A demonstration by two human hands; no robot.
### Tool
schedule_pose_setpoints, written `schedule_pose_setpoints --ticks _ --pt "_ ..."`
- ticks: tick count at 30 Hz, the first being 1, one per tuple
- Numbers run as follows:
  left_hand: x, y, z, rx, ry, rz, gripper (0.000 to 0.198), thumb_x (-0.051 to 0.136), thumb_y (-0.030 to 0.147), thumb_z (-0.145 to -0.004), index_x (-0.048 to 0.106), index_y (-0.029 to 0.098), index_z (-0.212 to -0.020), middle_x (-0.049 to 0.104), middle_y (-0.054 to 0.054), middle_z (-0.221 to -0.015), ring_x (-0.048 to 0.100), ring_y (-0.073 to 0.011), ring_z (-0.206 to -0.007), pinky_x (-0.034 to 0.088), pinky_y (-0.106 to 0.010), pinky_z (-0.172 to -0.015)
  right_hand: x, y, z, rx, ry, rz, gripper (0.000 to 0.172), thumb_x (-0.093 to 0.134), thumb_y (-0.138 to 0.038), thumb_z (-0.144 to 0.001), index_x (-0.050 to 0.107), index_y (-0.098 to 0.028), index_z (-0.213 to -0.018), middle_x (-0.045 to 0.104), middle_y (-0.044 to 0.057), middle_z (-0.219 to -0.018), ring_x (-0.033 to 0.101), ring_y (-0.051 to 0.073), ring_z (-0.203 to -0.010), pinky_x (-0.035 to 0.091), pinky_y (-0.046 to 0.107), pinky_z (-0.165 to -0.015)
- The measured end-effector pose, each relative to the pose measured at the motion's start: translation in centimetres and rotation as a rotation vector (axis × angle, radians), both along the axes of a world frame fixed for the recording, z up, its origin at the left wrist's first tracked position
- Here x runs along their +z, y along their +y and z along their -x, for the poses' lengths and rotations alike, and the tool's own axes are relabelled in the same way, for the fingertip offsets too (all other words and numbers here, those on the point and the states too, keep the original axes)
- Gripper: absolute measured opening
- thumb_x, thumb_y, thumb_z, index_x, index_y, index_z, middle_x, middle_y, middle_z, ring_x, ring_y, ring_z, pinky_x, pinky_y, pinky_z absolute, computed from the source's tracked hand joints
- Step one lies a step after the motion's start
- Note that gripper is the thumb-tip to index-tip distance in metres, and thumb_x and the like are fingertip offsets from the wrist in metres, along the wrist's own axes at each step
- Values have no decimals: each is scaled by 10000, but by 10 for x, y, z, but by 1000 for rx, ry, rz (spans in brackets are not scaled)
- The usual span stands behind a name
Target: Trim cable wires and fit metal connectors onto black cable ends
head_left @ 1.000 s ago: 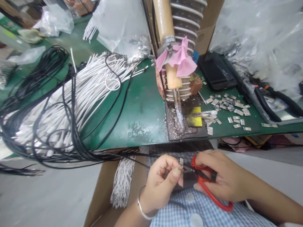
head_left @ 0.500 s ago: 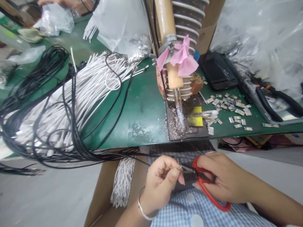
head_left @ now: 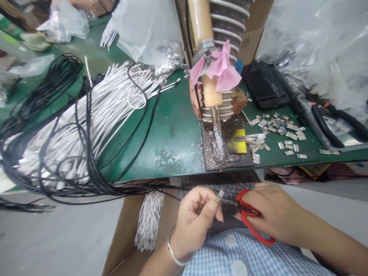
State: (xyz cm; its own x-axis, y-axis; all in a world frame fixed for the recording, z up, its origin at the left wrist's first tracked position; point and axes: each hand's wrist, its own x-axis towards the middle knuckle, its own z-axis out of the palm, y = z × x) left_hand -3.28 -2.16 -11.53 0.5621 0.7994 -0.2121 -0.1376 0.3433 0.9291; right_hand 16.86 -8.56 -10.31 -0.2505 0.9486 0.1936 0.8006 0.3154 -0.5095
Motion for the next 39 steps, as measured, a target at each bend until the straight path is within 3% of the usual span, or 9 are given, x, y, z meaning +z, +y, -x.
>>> schedule_pose_setpoints --ticks 9,16,27,33,39 --pt "-2 -1 0 18 -42 50 229 664 374 -912 599 166 -840 615 20 -564 411 -54 -440 326 -149 -449 -5 1 6 -52 -3 -84 473 335 -358 -1042 580 -178 -679 593 5 -518 520 132 -456 342 271 -544" --pt "-5 -2 3 -54 -133 156 220 622 371 -941 618 159 -879 665 -5 -574 405 -40 -376 297 -121 -371 -8 1 10 -92 43 -62 435 352 -380 -1028 558 -191 -695 574 -7 -507 501 129 -457 356 255 -532" --pt "-5 -4 1 -1 -8 119 295 672 440 -893 627 157 -822 598 15 -526 406 -63 -427 302 -170 -444 1 6 1 1 90 68 427 382 -466 -1004 491 -203 -685 520 -34 -484 435 113 -427 346 253 -515" --pt "-4 -3 -1 16 -15 55 263 652 397 -919 611 159 -816 597 19 -543 479 -80 -480 363 -189 -504 -3 7 2 15 40 38 469 313 -439 -1024 505 -198 -671 523 -24 -481 456 119 -425 364 255 -513" --pt "-3 -2 -1 21 -26 68 267 655 402 -916 617 157 -818 602 21 -524 463 -70 -455 346 -175 -480 -10 5 3 -27 -39 -38 495 324 -417 -1036 565 -184 -672 588 8 -512 503 127 -456 379 265 -543"
